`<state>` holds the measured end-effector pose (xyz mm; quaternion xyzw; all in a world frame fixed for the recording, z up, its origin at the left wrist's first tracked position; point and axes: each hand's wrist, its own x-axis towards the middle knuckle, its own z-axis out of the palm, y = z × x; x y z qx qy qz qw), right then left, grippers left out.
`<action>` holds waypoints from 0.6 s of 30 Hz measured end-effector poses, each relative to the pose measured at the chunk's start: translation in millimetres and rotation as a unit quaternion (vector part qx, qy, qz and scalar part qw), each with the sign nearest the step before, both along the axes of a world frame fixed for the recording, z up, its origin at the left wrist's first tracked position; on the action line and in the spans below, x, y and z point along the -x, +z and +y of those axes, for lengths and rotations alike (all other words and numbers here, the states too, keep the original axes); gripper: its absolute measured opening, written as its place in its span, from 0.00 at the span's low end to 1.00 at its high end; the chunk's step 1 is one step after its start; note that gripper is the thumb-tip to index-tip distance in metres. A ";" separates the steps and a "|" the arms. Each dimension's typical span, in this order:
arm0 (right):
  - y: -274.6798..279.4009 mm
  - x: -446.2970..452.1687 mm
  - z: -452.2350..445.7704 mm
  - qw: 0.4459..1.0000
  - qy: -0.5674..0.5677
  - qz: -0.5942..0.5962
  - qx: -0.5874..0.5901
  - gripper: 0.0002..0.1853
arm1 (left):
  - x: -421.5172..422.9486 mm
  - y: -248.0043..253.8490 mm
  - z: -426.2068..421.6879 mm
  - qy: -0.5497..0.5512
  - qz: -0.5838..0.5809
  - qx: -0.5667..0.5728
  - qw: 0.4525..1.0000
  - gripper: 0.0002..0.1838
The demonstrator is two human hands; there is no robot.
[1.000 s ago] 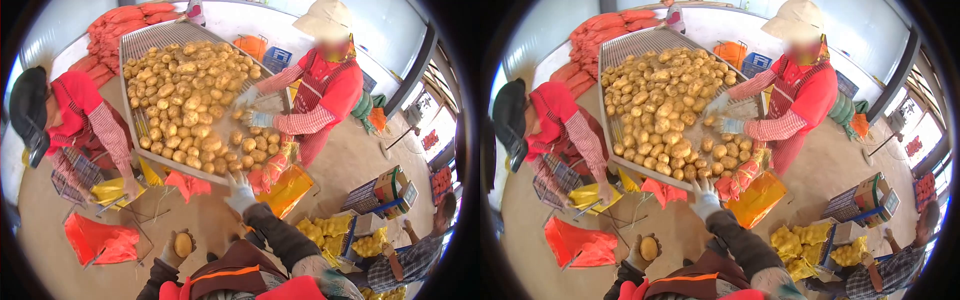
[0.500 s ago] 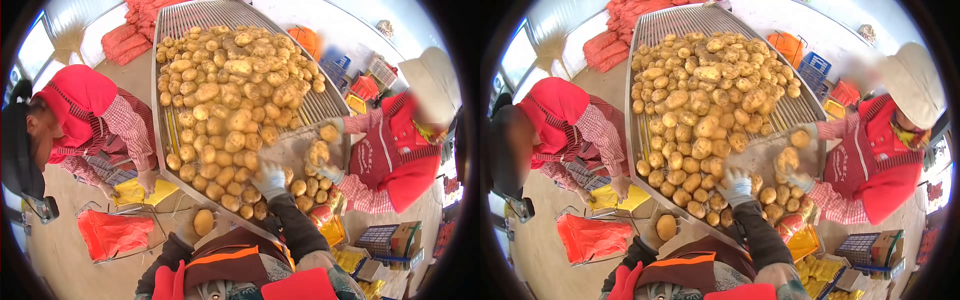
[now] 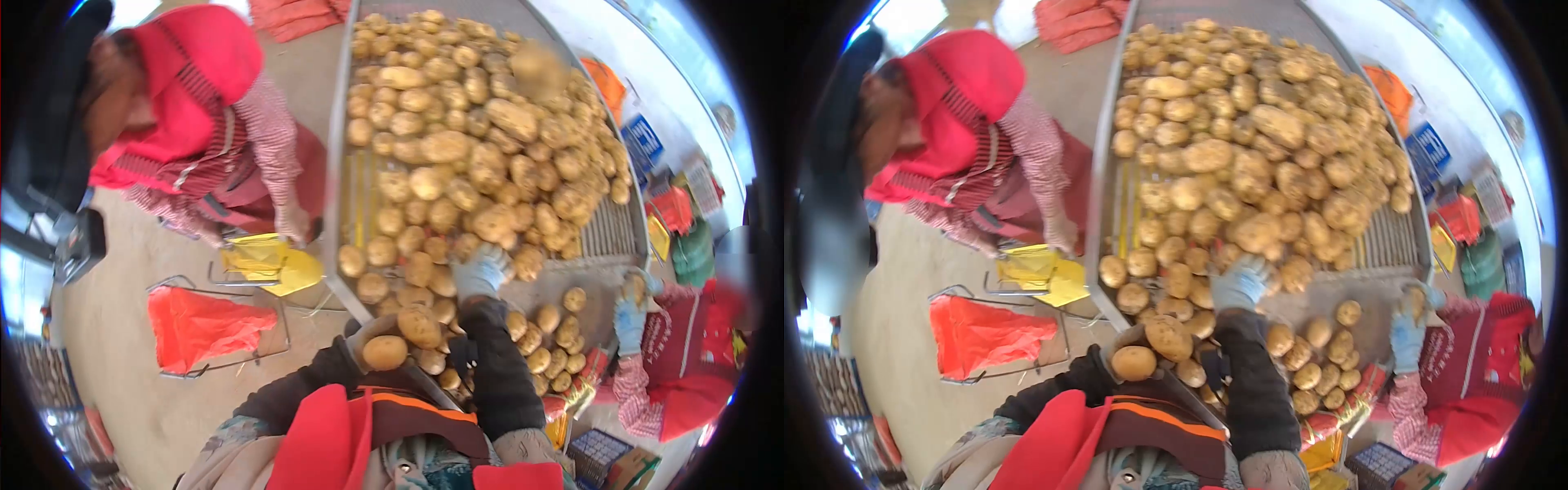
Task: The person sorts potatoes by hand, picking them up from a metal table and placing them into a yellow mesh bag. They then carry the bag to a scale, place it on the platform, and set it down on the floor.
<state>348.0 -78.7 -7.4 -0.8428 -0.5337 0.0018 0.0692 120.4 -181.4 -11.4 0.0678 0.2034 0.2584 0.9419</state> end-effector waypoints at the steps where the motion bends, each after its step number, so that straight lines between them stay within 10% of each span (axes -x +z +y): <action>1: 7.2 5.8 -0.2 0.996 0.019 0.080 -0.020 0.44 | 3.9 27.7 8.5 0.014 0.057 -0.033 0.998 0.33; 3: -16.9 0.3 -9.4 0.963 0.098 0.195 -0.155 0.46 | 24.5 46.3 21.7 0.036 0.109 -0.061 0.992 0.33; 5: -41.4 -2.1 -4.0 0.945 0.133 0.233 -0.186 0.48 | 63.2 22.5 30.2 0.094 0.125 -0.404 0.901 0.33; 6: -46.1 0.1 1.8 0.943 0.116 0.260 -0.170 0.49 | 82.5 30.3 35.8 0.100 0.126 -0.402 0.901 0.33; 8: -39.4 -7.2 9.6 0.934 0.084 0.328 -0.111 0.47 | 128.3 44.6 47.2 0.135 0.237 -0.300 0.914 0.35; 10: -18.5 9.2 9.3 0.917 0.046 0.392 -0.054 0.45 | 188.0 -12.4 49.7 0.258 -0.039 0.072 0.963 0.35; 12: 4.3 30.8 -2.5 0.660 -0.114 0.705 -0.232 0.39 | 235.4 -25.8 65.3 0.367 0.062 0.130 0.919 0.33; 13: 20.6 47.6 -5.4 0.664 -0.117 0.703 -0.226 0.39 | 261.5 -42.3 68.7 0.368 0.062 0.137 0.917 0.33; 15: 52.1 98.8 -5.0 0.456 0.044 0.889 -0.028 0.35 | 305.2 -71.7 85.6 0.383 0.133 0.143 0.903 0.22; 17: 42.8 160.2 18.2 0.580 0.135 0.800 0.070 0.34 | 317.4 -69.9 106.4 0.376 0.197 0.133 0.896 0.22; 18: 45.1 197.2 29.1 0.556 0.134 0.810 0.130 0.33 | 322.2 -70.4 115.2 0.372 0.262 0.118 0.882 0.22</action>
